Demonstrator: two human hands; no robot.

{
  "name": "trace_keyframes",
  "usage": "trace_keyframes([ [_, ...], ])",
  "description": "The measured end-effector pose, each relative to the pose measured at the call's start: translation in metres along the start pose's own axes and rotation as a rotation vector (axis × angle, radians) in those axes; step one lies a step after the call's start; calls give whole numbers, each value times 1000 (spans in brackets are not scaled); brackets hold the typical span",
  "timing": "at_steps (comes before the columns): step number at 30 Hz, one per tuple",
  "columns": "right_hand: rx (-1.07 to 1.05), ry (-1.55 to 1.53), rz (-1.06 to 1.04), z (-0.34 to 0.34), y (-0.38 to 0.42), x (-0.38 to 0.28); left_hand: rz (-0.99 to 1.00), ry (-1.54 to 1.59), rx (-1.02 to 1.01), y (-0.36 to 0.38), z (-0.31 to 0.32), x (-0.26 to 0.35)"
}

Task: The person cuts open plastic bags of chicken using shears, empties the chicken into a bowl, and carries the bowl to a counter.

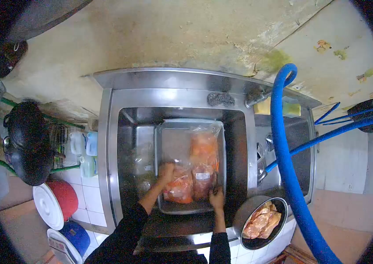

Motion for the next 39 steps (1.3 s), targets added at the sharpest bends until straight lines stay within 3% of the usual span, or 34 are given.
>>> trace_keyframes([
  [1, 16, -50, -27, 1, 0, 6, -187, 254, -93, -2, -1, -11],
  [2, -12, -108, -26, 6, -1, 14, -123, 274, 58, -7, 5, -15],
  [5, -63, -43, 22, 4, 3, -4, 14, 371, 127, 3, -2, -1],
  [8, -19, -227, 42, 15, 3, 20, 176, 352, -40, 10, -54, 39],
  [12, 58, -207, 64, 9, 3, 1, 384, 403, 87, 2, -121, 66],
  [14, 107, -303, 55, 18, -5, 31, 273, 270, 20, -13, -139, 60],
  [18, 17, -535, 266, 23, -1, 14, 480, 27, 224, -60, -159, 53],
  [19, 26, -495, 143, 26, -8, 16, 477, 31, 220, -73, -165, 51],
  [20, 35, -454, 25, 27, -10, 21, 339, -77, 118, -91, -158, 40],
  [21, 36, -451, 34, 29, -8, 21, 202, -185, 16, -105, -150, 25],
  [22, 57, -474, 5, 28, -5, 18, 201, -180, 3, -112, -145, 18],
  [24, 75, -495, -19, 26, -3, 5, 316, -407, 355, -116, -153, 15],
  [25, 65, -370, 37, 25, -1, 3, 313, -405, 346, -117, -144, 14],
  [27, 48, -243, 91, 25, 1, -2, 42, -530, 628, -112, -155, 3],
  [29, -63, -365, 46, 31, -3, -9, 14, -524, 603, -97, -126, 2],
  [31, -85, -326, 38, 37, -11, 4, 55, -539, 813, -70, -94, 7],
  [33, -110, -288, 39, 41, -9, 6, 44, -592, 848, -39, -64, 18],
  [35, 2, -242, 85, 31, -8, -6, -61, -452, 584, -16, -30, 24],
  [37, -31, -290, 51, 32, -10, -7, -154, -373, 292, 1, 42, 19],
  [39, -62, -336, 14, 29, -11, -15, -200, -73, -142, 24, 104, 11],
])
Point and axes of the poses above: each hand's wrist, its own y-axis away from the middle knuckle, its own z-axis out of the palm, x = y × z, the point moved 9 cm from there along -y, towards the middle knuckle, and after that the axes turned 9 degrees about -y, right-handed, at the moved point
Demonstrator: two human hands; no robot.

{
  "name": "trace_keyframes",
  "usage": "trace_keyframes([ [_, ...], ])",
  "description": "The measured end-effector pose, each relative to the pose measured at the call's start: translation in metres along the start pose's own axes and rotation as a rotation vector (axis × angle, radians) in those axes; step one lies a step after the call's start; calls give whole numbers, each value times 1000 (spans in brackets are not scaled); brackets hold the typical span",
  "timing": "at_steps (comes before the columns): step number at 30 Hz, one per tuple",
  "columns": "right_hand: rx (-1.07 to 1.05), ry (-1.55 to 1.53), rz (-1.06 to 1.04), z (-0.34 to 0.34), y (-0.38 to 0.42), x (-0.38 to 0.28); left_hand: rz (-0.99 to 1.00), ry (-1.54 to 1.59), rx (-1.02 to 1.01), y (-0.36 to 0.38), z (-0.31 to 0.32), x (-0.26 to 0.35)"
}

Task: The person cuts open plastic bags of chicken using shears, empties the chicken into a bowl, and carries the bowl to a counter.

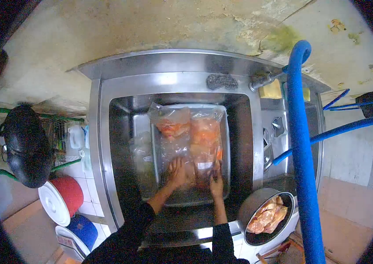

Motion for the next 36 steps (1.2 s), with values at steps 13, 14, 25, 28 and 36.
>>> trace_keyframes([
  [13, -15, 25, 160, -19, -4, 33, 230, 731, -139, -53, 164, -18],
  [14, -2, 94, 196, -24, -5, 33, 96, 711, -30, -45, 149, -18],
  [25, 208, 642, 173, -13, 5, -69, -248, 263, -63, 54, -58, 11],
  [28, 332, 823, -218, -3, 22, -100, -273, 267, 95, 65, -85, 11],
  [36, -339, -769, 524, 121, 23, -55, -49, 77, 438, 100, -120, 42],
])
Point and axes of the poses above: each hand's wrist, its own y-axis away from the middle knuckle, its own z-axis out of the palm, x = y × z, the point moved 9 cm from there along -y, towards the middle knuckle, and after that the axes turned 9 degrees about -y, right-handed, at the moved point
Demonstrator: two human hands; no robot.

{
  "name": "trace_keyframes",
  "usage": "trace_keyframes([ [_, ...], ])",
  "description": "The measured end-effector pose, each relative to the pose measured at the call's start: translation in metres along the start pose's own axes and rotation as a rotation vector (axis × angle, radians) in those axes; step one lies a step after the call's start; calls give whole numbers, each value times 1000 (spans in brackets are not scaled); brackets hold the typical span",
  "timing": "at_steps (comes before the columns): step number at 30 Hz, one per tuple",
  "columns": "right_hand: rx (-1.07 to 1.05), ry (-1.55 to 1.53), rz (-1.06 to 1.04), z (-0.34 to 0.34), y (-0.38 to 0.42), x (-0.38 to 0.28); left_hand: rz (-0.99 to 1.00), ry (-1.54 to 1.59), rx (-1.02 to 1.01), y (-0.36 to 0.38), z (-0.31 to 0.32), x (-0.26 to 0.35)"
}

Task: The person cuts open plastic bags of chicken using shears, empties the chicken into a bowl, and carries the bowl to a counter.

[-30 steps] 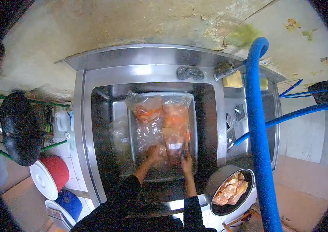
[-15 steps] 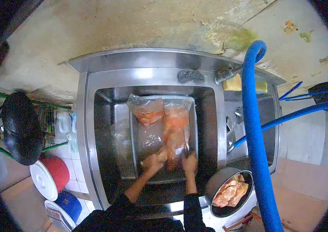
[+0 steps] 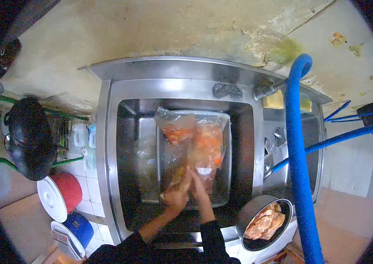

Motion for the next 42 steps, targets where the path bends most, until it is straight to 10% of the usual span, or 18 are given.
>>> trace_keyframes([
  [8, -205, -357, 173, -47, -69, 44, -15, 208, -104, 26, 31, 13],
  [10, -241, -85, -141, -79, -105, 49, 16, 299, -108, 16, 27, 7],
  [12, -250, -427, 153, -34, -76, 22, 185, 450, 107, -1, -1, -6],
  [16, -184, -276, 25, -18, -59, -12, -523, 1056, 224, -54, 46, -95],
  [18, -179, -300, 68, -38, -83, 7, -668, 1512, -488, -79, 147, -107],
  [21, -149, -276, 83, -32, -79, 5, -680, 1702, -732, -101, 112, -63],
  [27, 16, 222, -138, -27, -79, -37, -526, 1291, -304, -135, 101, -82],
  [35, 352, 1005, -733, -34, -56, -129, -442, 1451, -480, -163, 127, -68],
  [42, 210, 796, -824, -53, -50, -125, -122, 1218, -305, -191, 62, -54],
])
Point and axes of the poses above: each hand's wrist, its own y-axis away from the middle knuckle, its own z-axis out of the palm, x = y × z, the point moved 9 cm from there along -y, towards the middle knuckle, and after that the axes turned 9 degrees about -y, right-handed, at the moved point
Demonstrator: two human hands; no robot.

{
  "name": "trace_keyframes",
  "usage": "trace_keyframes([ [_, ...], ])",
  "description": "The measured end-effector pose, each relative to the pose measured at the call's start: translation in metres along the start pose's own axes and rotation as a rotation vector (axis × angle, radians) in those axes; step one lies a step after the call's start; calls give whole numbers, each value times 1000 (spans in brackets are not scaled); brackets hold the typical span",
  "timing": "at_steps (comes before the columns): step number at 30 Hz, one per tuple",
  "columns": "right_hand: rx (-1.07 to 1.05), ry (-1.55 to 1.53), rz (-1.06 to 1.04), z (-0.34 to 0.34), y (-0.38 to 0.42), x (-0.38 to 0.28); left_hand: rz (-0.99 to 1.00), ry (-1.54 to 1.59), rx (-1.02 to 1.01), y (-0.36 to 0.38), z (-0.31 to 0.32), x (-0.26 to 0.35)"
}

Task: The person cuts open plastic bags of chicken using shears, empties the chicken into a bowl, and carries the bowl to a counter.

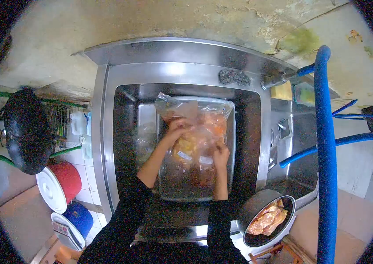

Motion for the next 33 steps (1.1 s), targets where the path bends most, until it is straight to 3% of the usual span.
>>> trace_keyframes([
  [3, -25, -25, 33, -18, 19, -41, 92, -189, -88, -4, 3, 27],
  [5, 36, 651, 243, -42, 39, -44, 196, -172, -90, -15, 4, 10],
  [6, 45, 654, 243, -48, 46, -42, 293, -153, -92, -15, 7, 19],
  [8, -50, 896, 414, -53, 62, -22, 287, -267, -26, -5, 4, 16],
  [10, -26, 887, 466, -54, 65, -13, 283, -390, 45, 22, 1, 39],
  [12, 0, 871, 516, -51, 66, 4, 240, -490, 308, 64, -18, 79],
  [15, -45, 922, 511, -40, 69, 22, 179, -434, 403, 110, -23, 98],
  [17, -225, 1049, 502, -23, 75, 15, 188, -393, 458, 141, -19, 116],
  [19, -181, 994, 545, -25, 75, 22, 193, -349, 524, 156, -25, 122],
  [21, -156, 949, 578, -28, 79, 35, 156, -227, 815, 181, -56, 119],
  [22, -155, 946, 573, -28, 87, 42, 161, -228, 818, 182, -60, 112],
  [24, 94, 1054, 134, -27, 87, 11, 241, 226, 918, 179, -80, 72],
  [25, 96, 1050, 130, -24, 88, 0, 247, 225, 920, 180, -84, 55],
  [27, 25, 789, 349, -23, 99, -9, 103, 104, 962, 190, -90, 27],
  [30, -84, 601, 531, -8, 111, 33, 62, -9, 964, 199, -91, 26],
  [32, -22, 458, 532, -6, 116, 34, 84, -46, 964, 199, -105, 16],
  [33, 106, 605, 427, -12, 117, 24, 95, -87, 964, 200, -114, 7],
])
Point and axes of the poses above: each hand's wrist, its own y-axis away from the middle knuckle, its own z-axis out of the palm, x = y × z, the point moved 9 cm from there along -y, towards the middle knuckle, and after that the axes turned 9 degrees about -y, right-handed, at the moved point
